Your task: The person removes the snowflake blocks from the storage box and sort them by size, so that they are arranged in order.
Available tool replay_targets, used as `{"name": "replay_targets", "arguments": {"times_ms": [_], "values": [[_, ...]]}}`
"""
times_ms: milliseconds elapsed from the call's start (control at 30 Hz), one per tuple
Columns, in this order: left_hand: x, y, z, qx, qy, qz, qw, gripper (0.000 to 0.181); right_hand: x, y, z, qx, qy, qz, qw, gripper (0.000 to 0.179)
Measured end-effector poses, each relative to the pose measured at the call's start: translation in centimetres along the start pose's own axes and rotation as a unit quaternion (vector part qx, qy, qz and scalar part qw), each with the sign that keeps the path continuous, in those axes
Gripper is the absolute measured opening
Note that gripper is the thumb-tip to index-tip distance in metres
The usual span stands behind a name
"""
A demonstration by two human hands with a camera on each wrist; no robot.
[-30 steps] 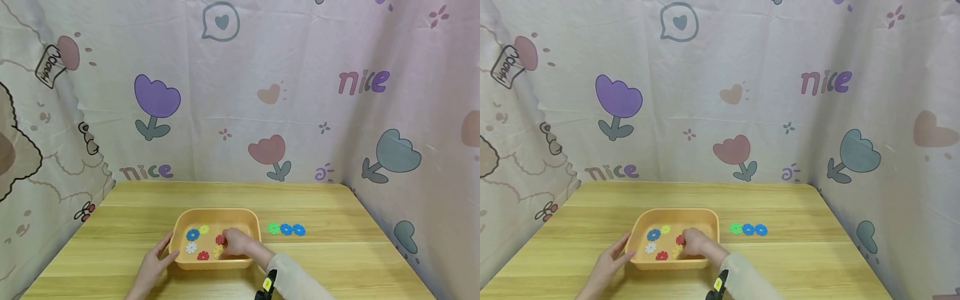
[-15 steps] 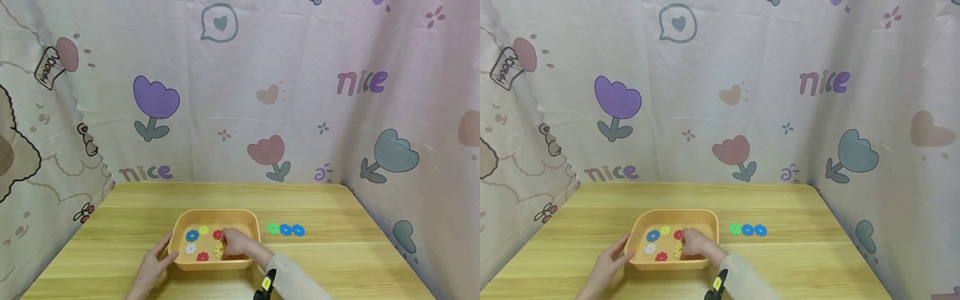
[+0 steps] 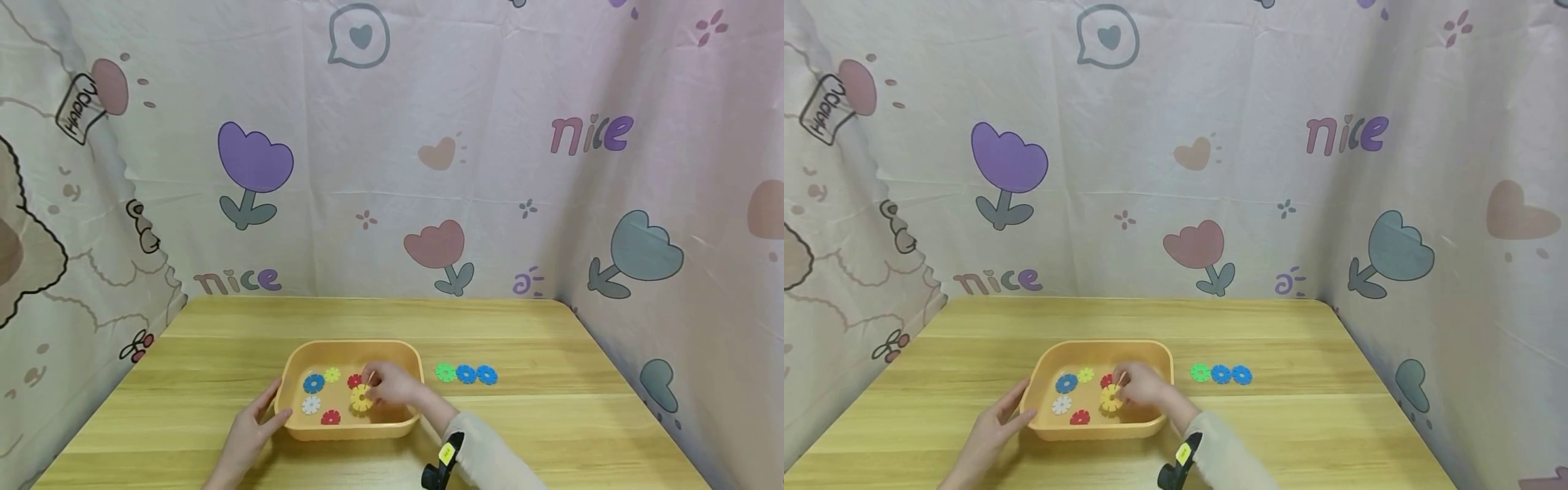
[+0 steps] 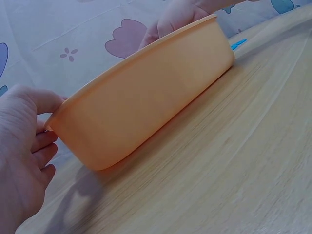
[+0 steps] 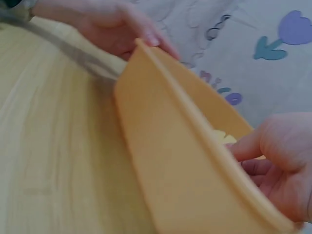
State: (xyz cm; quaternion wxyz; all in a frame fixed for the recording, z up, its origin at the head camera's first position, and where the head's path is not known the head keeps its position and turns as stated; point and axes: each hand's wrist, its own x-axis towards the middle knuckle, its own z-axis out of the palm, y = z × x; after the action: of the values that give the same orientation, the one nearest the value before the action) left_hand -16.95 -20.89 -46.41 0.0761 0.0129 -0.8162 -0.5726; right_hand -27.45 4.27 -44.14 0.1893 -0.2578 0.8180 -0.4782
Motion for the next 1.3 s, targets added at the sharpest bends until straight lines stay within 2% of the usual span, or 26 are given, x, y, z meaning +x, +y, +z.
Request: {"name": "replay_targets", "arguments": {"times_ms": [100,267,367,467,733,1033,1200,1300], "values": [[0.1,0.0,0.0,0.002,0.0,-0.002,1.0,0.063,-0.1,0.0,-1.2,0.053,0.004,-0.014,0.9985,0.012],[0.1,0.0,0.1,-0.001,0.001,-0.007,1.0,0.064,-0.8,-0.4,-3.8,0.132,0.021,-0.042,0.9901,0.015],[0.1,0.1,0.1,-0.004,0.0,-0.008,1.0,0.064,-1.3,-0.2,-5.6,0.159,0.042,-0.053,0.985,0.02],[0.1,0.2,0.1,-0.006,-0.001,-0.009,0.9999,0.064,-1.9,0.9,-7.6,0.169,0.075,-0.05,0.9814,0.022],[0.1,0.0,0.0,-0.006,-0.005,-0.022,0.9997,0.066,-5.2,4.2,-11.7,0.183,0.166,0.002,0.9689,0.024],[0.2,0.0,-0.1,-0.001,-0.004,-0.023,0.9997,0.066,-8.5,8.0,-14.5,0.218,0.249,0.065,0.9415,0.026],[0.1,0.0,-0.1,-0.002,-0.004,-0.02,0.9998,0.066,-9.9,9.8,-15.8,0.201,0.296,0.101,0.9284,0.024],[0.1,0.1,-0.1,-0.009,-0.007,-0.023,0.9997,0.066,-10.7,10.8,-16.3,0.179,0.314,0.122,0.9244,0.026]]}}
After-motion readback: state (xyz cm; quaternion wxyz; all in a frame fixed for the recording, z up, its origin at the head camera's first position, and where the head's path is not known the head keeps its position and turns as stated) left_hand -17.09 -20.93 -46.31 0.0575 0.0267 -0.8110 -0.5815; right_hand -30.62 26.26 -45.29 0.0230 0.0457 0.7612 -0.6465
